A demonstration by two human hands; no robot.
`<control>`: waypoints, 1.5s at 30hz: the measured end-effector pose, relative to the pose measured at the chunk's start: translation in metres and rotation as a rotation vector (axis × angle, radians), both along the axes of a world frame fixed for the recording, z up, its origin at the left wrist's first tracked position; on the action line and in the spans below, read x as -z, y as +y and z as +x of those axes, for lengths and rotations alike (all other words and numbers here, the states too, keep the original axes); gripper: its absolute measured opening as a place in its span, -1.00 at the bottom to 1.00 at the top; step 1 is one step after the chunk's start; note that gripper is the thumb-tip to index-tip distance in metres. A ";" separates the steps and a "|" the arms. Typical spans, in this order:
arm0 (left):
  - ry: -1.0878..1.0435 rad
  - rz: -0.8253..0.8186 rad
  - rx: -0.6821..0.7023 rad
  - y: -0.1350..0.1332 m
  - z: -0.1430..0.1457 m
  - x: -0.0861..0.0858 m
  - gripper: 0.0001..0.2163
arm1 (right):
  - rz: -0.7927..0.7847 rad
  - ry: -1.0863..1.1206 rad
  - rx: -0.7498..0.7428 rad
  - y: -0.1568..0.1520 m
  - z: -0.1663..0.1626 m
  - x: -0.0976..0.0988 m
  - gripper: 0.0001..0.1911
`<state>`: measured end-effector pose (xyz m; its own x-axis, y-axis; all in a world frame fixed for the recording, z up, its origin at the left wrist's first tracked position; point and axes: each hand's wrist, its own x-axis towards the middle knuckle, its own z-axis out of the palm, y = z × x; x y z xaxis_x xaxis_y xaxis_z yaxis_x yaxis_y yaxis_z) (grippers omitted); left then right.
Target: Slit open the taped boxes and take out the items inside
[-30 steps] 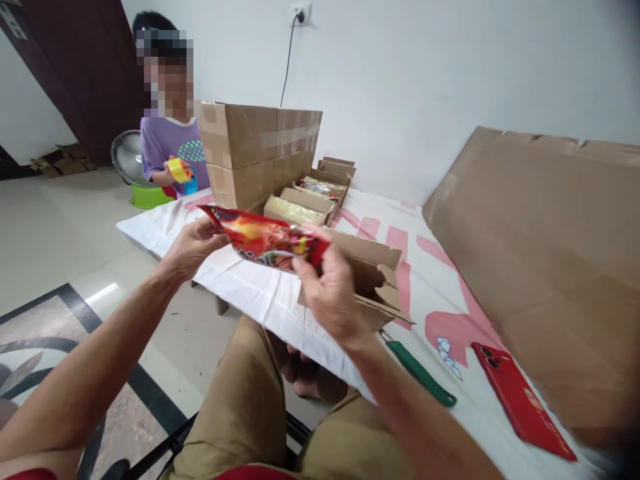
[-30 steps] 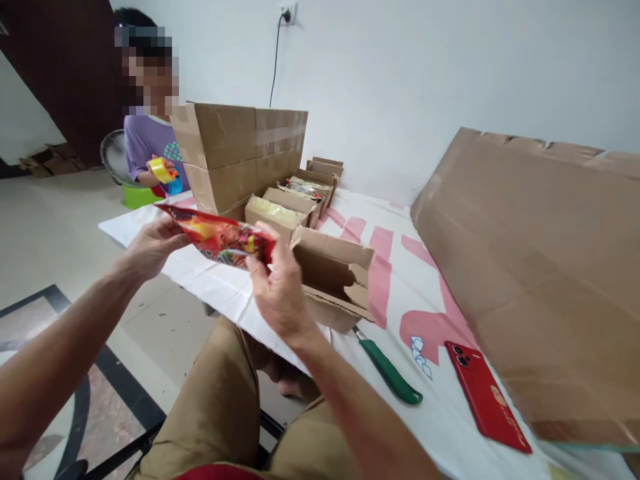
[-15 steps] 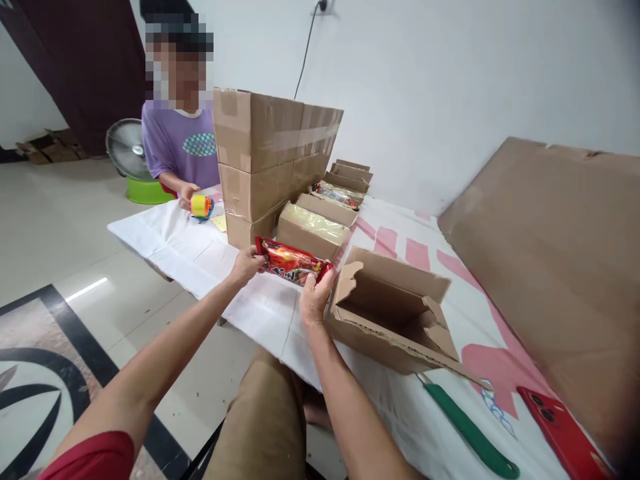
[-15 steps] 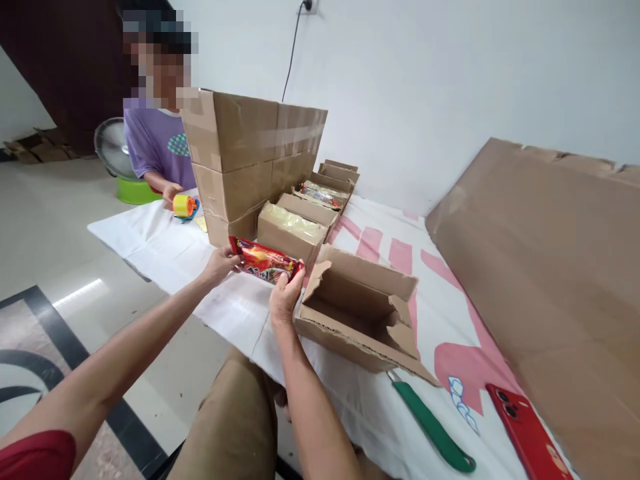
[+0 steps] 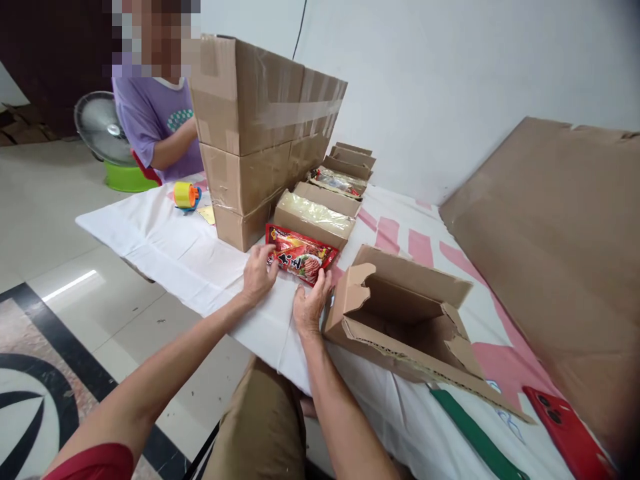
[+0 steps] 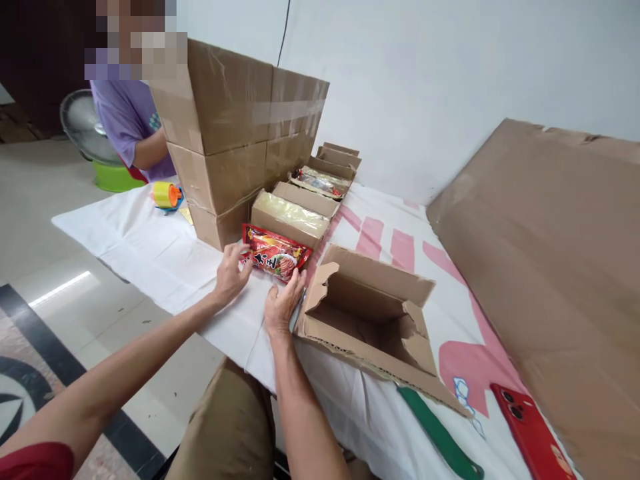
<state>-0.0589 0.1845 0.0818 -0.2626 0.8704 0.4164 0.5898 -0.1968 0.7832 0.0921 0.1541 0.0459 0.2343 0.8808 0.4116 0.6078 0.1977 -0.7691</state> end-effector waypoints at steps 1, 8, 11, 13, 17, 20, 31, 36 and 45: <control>0.109 0.024 0.067 -0.006 0.005 0.003 -0.64 | 0.000 0.002 -0.006 0.002 0.000 -0.001 -0.26; 0.303 -0.009 0.193 -0.008 0.026 0.007 -0.68 | 0.034 0.002 -0.093 -0.026 -0.010 -0.019 -0.24; 0.339 -0.010 0.238 -0.030 0.025 0.003 -0.62 | 0.089 -0.047 -0.372 -0.077 0.000 -0.036 -0.32; 0.367 -0.001 0.287 -0.055 0.023 0.002 -0.59 | 0.066 -0.108 -0.667 -0.118 0.023 -0.052 -0.42; 0.330 0.018 0.383 -0.106 0.027 0.003 -0.53 | -0.165 -0.191 -0.939 -0.190 0.105 -0.088 -0.70; 0.187 0.003 0.418 -0.125 0.045 -0.002 -0.38 | -0.367 -0.254 -0.898 -0.220 0.184 -0.110 -0.74; -0.301 0.001 0.491 -0.120 0.151 -0.030 -0.18 | -0.158 0.425 0.157 -0.151 0.321 -0.098 -0.41; -0.342 0.017 0.460 -0.131 0.129 -0.029 -0.26 | -0.199 0.678 -0.106 -0.126 0.250 -0.083 -0.36; -0.416 -0.034 0.051 -0.141 -0.016 -0.041 -0.45 | -0.201 0.503 -0.546 -0.116 0.113 -0.085 -0.34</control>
<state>-0.0746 0.0437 0.1229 -0.3585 0.8980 0.2551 0.2118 -0.1879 0.9591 0.2046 0.0384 0.1311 -0.1389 0.9718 0.1906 0.0316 0.1968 -0.9799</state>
